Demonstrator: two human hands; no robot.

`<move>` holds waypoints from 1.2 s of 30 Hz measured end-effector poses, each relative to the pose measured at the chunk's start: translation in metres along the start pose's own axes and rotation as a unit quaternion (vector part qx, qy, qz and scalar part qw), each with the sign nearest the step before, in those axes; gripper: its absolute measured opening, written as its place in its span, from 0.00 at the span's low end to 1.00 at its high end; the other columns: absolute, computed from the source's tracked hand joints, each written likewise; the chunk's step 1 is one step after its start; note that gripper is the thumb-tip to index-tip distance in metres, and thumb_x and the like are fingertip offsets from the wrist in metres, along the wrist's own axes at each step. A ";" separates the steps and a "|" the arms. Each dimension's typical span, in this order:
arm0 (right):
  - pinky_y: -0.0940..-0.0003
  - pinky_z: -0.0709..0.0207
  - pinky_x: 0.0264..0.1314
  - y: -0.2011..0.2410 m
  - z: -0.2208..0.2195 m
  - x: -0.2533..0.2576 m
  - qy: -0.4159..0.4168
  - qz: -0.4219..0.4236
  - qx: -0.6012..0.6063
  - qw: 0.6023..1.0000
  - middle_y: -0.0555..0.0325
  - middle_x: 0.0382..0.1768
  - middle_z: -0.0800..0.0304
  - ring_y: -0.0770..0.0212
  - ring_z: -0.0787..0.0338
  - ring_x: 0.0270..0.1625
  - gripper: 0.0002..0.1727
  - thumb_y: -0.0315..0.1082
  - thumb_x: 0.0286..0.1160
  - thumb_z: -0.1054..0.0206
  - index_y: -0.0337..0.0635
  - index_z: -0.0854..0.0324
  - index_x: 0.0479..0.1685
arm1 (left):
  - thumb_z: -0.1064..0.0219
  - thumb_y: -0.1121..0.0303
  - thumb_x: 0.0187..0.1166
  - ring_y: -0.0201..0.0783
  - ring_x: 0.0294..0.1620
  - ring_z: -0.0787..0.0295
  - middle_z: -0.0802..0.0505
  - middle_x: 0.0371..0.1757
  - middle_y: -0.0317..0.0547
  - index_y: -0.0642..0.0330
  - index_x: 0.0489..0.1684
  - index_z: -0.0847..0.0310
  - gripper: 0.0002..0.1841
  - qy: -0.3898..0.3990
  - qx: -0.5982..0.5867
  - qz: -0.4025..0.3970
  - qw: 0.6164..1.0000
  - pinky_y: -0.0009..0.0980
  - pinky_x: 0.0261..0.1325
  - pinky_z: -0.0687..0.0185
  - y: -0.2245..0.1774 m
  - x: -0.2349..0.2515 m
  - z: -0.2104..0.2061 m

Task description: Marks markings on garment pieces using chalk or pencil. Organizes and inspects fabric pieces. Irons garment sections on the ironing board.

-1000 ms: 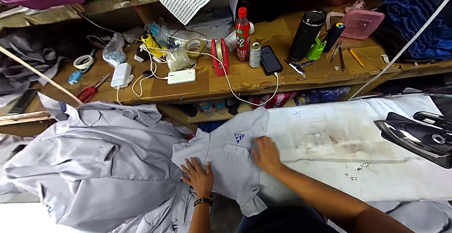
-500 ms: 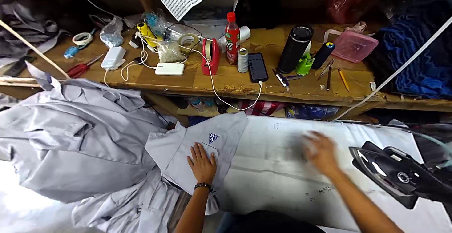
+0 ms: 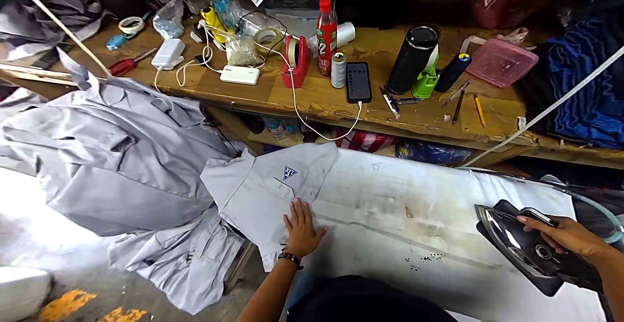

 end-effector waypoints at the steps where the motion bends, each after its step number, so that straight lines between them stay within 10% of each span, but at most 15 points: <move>1: 0.76 0.36 0.14 0.004 -0.003 -0.004 -0.004 0.004 -0.008 1.000 0.64 0.09 0.32 0.72 0.34 0.09 0.17 0.43 0.86 0.34 0.35 0.14 0.44 | 0.51 0.27 0.78 0.72 0.95 0.77 0.61 0.95 0.72 0.70 0.95 0.63 0.58 0.060 -0.034 -0.011 0.998 0.78 0.84 0.84 -0.005 -0.002 0.005; 8: 0.46 0.23 0.28 0.107 -0.086 -0.064 0.019 0.138 -0.143 0.980 0.41 0.27 0.15 0.49 0.19 0.21 0.26 0.48 0.82 0.31 0.38 0.20 0.69 | 0.52 0.37 0.85 0.69 0.96 0.65 0.50 0.94 0.69 0.70 0.93 0.52 0.47 -0.073 -0.009 -0.003 0.997 0.75 0.88 0.76 0.038 0.030 0.032; 14: 0.68 0.25 0.19 0.256 -0.217 -0.136 0.120 0.221 -0.091 0.963 0.61 0.17 0.25 0.68 0.25 0.13 0.22 0.51 0.85 0.37 0.38 0.21 0.55 | 0.62 0.42 0.92 0.54 0.98 0.65 0.40 0.95 0.43 0.46 0.91 0.36 0.33 0.125 -0.118 -0.204 0.964 0.72 0.89 0.84 0.017 0.008 0.045; 19: 0.37 0.21 0.49 0.392 -0.334 -0.180 0.143 0.305 -0.177 0.925 0.42 0.39 0.11 0.43 0.11 0.43 0.30 0.60 0.83 0.38 0.38 0.18 0.58 | 0.58 0.46 0.93 0.63 0.97 0.64 0.41 0.95 0.54 0.57 0.92 0.40 0.34 -0.132 -0.159 -0.003 0.979 0.77 0.87 0.75 0.149 0.062 0.129; 24: 0.32 0.20 0.48 0.502 -0.440 -0.193 0.120 0.329 -0.235 0.907 0.40 0.39 0.10 0.37 0.09 0.46 0.32 0.64 0.82 0.38 0.42 0.17 0.57 | 0.56 0.38 0.89 0.68 0.96 0.73 0.54 0.97 0.60 0.54 0.96 0.50 0.40 -0.127 -0.070 0.156 0.977 0.81 0.85 0.77 0.251 0.112 0.153; 32: 0.34 0.22 0.48 0.489 -0.446 -0.174 0.140 0.307 -0.270 0.902 0.43 0.37 0.11 0.40 0.10 0.46 0.33 0.67 0.80 0.39 0.42 0.16 0.53 | 0.48 0.38 0.87 0.75 0.94 0.69 0.51 0.97 0.57 0.43 0.95 0.45 0.38 -0.124 -0.096 0.194 0.968 0.78 0.82 0.55 0.307 0.125 0.164; 36: 0.36 0.23 0.48 0.508 -0.455 -0.181 0.133 0.286 -0.297 0.902 0.43 0.36 0.12 0.40 0.11 0.45 0.34 0.68 0.79 0.39 0.42 0.16 0.49 | 0.47 0.42 0.88 0.74 0.94 0.61 0.43 0.94 0.65 0.56 0.91 0.38 0.37 -0.182 -0.107 0.137 0.968 0.69 0.91 0.75 0.311 0.131 0.157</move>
Point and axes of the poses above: each hand's wrist, its own x-axis towards the middle knuckle, its own z-axis out of the back of the hand, y = z × x, the point moved 7 cm from there along x, towards the middle knuckle
